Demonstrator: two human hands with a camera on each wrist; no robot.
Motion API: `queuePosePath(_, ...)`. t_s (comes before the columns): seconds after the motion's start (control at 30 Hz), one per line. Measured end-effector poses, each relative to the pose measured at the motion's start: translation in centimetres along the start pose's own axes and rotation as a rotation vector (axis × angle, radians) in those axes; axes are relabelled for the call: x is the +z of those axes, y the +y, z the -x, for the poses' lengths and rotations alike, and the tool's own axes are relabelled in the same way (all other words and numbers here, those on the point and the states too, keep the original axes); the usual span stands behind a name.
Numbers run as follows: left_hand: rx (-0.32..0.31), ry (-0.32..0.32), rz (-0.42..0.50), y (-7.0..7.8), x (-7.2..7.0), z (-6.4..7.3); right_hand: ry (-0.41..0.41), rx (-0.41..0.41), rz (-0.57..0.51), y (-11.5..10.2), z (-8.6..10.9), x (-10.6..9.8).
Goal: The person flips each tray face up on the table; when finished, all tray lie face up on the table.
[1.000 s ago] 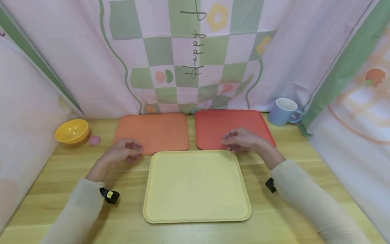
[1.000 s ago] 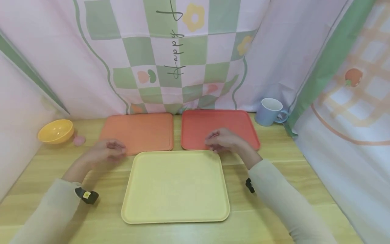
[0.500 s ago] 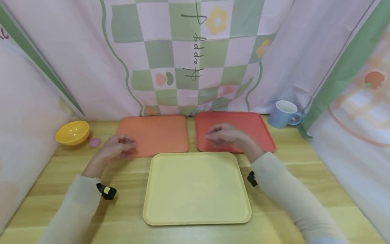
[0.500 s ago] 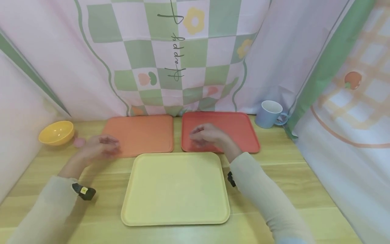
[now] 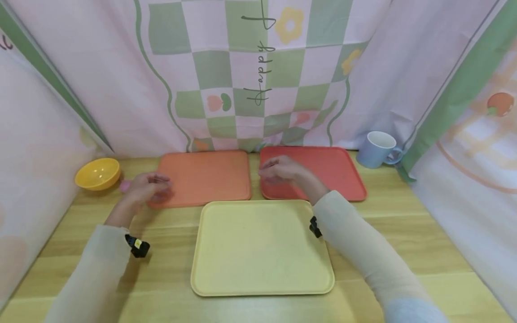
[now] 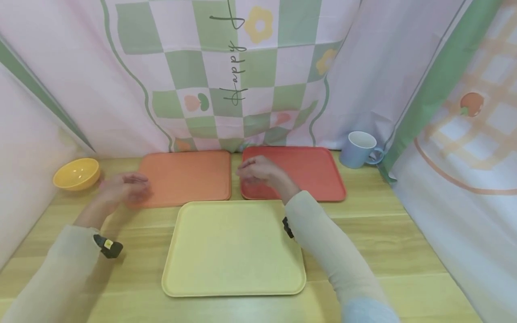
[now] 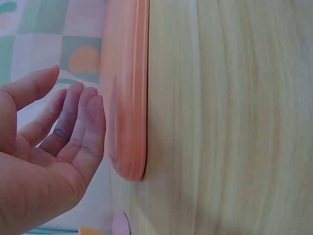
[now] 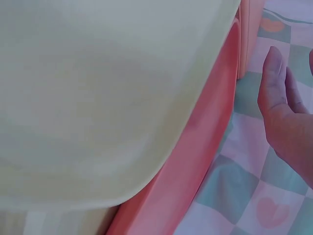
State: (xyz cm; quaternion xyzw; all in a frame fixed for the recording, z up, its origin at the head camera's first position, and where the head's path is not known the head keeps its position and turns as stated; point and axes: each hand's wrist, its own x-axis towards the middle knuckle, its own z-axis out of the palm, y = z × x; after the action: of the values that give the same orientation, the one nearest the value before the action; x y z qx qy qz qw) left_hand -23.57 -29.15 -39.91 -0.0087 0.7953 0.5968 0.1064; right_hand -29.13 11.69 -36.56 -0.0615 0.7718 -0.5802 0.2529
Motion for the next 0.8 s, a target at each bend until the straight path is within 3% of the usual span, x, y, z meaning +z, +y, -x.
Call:
queuePosePath(0.33, -0.012, 0.018, 0.065, -1.4, -1.5, -1.5, 0.005, 0.017, -0.084, -0.5, -1.9, 0.8)
queuePosePath(0.57, -0.03, 0.018, 0.037, -0.8, -2.5, -2.0, 0.015, 0.006, -0.118, -1.2, -3.4, 1.5)
queuePosePath(0.8, -0.059, 0.07, -0.018, -0.2, -3.4, -2.2, 0.057, 0.041, -0.145, -1.8, -4.4, 2.1)
